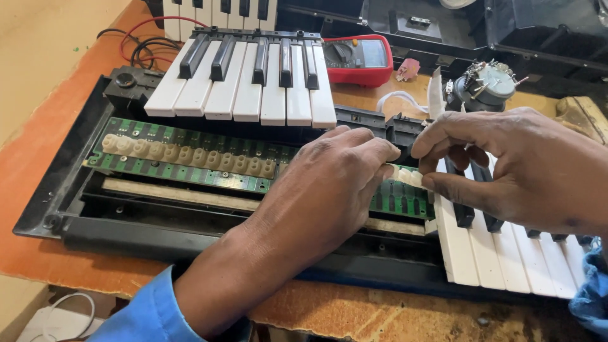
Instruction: Repairing an electronic keyboard by aligning the internal rubber contact strip and reinstalling the plastic keys.
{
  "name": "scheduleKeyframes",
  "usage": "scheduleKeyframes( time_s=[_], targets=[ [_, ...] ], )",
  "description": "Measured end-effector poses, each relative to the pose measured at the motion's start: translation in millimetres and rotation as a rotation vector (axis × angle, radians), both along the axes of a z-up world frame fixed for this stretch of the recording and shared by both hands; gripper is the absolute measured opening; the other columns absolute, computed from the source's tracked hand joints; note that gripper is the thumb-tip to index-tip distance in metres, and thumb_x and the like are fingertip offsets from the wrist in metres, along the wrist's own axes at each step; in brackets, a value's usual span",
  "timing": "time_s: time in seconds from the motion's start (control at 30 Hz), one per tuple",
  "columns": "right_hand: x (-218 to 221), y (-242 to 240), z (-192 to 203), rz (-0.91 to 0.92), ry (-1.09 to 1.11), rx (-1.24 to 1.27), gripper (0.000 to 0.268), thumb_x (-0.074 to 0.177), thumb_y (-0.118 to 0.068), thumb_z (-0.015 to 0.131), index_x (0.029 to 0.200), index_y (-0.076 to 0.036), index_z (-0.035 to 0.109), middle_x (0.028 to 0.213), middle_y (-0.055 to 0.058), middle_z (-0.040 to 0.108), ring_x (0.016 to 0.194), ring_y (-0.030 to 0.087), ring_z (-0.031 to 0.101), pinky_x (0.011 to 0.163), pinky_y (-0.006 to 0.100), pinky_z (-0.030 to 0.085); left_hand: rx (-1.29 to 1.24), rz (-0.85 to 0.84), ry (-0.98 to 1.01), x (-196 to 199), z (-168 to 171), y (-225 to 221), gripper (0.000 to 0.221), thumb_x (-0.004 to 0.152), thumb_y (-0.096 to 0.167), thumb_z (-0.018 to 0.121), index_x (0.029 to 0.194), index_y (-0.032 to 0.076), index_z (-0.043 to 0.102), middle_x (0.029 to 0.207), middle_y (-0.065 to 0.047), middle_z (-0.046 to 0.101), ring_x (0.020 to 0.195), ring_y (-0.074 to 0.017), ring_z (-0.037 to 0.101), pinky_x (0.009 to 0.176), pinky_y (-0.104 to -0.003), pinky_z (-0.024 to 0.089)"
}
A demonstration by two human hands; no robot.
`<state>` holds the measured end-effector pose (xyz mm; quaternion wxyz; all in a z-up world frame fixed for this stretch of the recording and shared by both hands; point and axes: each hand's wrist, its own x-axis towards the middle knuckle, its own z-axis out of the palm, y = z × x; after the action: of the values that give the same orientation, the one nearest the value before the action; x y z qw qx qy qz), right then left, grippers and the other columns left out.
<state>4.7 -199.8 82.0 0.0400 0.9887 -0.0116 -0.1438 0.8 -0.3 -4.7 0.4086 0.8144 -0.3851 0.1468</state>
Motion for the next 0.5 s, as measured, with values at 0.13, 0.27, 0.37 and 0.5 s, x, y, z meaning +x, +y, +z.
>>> scheduleKeyframes(
  time_s=[0.13, 0.27, 0.37, 0.5],
  targets=[
    [-1.1, 4.3, 1.4, 0.000, 0.008, -0.019, 0.029, 0.082, -0.044, 0.073, 0.110, -0.050, 0.073, 0.091, -0.022, 0.078, 0.091, -0.001, 0.068, 0.075, 0.025, 0.058, 0.007, -0.004, -0.009, 0.4, -0.3, 0.0, 0.018, 0.099, 0.010, 0.058, 0.110, 0.000, 0.069, 0.092, -0.012, 0.069, 0.090, -0.0346, 0.063, 0.079, -0.046, 0.049],
    [0.8, 0.5, 0.9, 0.071, 0.004, 0.036, 0.030, 0.082, -0.040, 0.075, 0.111, -0.047, 0.074, 0.094, -0.027, 0.085, 0.092, -0.002, 0.076, 0.079, 0.027, 0.059, 0.011, -0.001, -0.009, 0.8, -1.1, -0.4, 0.023, 0.099, 0.012, 0.058, 0.114, -0.001, 0.069, 0.096, -0.013, 0.070, 0.094, -0.0341, 0.063, 0.082, -0.046, 0.049],
    [0.8, 1.8, 4.0, 0.114, 0.016, 0.026, 0.029, 0.082, -0.041, 0.074, 0.110, -0.049, 0.074, 0.096, -0.028, 0.082, 0.094, -0.003, 0.073, 0.067, 0.029, 0.064, 0.004, 0.000, -0.009, 0.7, -0.9, -0.5, 0.024, 0.099, 0.011, 0.057, 0.116, -0.002, 0.069, 0.097, -0.013, 0.070, 0.094, -0.0342, 0.063, 0.083, -0.046, 0.050],
    [2.6, -4.1, 4.7, 0.150, 0.028, 0.035, 0.028, 0.080, -0.048, 0.076, 0.108, -0.049, 0.074, 0.099, -0.030, 0.083, 0.096, -0.004, 0.075, 0.068, 0.030, 0.062, 0.002, -0.005, 0.019, -0.5, 1.4, 0.0, 0.027, 0.100, 0.012, 0.056, 0.117, -0.004, 0.069, 0.099, -0.014, 0.072, 0.097, -0.0338, 0.065, 0.083, -0.045, 0.052]
  ],
)
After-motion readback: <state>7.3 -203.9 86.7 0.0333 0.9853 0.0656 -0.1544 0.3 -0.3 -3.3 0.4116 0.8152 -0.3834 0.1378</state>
